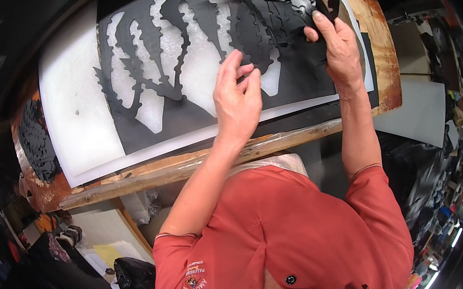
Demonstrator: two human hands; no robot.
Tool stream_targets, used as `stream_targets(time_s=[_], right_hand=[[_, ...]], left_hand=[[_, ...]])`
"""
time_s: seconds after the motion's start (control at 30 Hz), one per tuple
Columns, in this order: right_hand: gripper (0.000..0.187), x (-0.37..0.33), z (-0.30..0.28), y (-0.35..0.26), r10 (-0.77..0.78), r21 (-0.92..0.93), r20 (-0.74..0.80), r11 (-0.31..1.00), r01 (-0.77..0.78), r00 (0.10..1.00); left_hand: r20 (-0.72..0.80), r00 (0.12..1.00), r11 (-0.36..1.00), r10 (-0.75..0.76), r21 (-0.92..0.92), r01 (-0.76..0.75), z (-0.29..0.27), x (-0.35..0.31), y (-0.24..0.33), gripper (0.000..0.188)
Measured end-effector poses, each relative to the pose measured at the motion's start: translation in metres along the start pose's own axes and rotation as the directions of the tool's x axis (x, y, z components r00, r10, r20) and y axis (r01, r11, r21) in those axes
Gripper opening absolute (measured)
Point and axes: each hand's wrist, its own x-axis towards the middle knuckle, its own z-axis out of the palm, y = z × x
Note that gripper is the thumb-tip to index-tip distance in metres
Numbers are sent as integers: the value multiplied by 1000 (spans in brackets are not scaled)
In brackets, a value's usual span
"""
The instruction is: The person separates small black rubber pieces from a larger rubber sheet by hand, then places the separated pieces into a black plastic bag. The person also handles a large rubber sheet and a metal scraper on the workbench.
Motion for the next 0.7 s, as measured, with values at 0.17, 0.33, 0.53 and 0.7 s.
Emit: stream_targets(time_s=[0.17, 0.33, 0.53, 0.7], right_hand=[[20, 14, -16, -20, -40, 140, -80, 989, 51, 996], [22, 3, 5, -17, 24, -20, -15, 1000, -24, 1000], [10, -13, 30, 5, -305, -696, 117, 654, 297, 945], [28, -21, 40, 20, -395, -838, 375, 243, 488, 839]], left_hand=[[40, 989, 990, -141, 19, 141, -9, 13, 6, 65], [157, 908, 807, -389, -417, 418, 3, 32, 20, 58], [277, 870, 820, -409, -307, 483, 2, 47, 8, 26], [278, 867, 818, -413, -307, 487, 3, 43, 2, 23]])
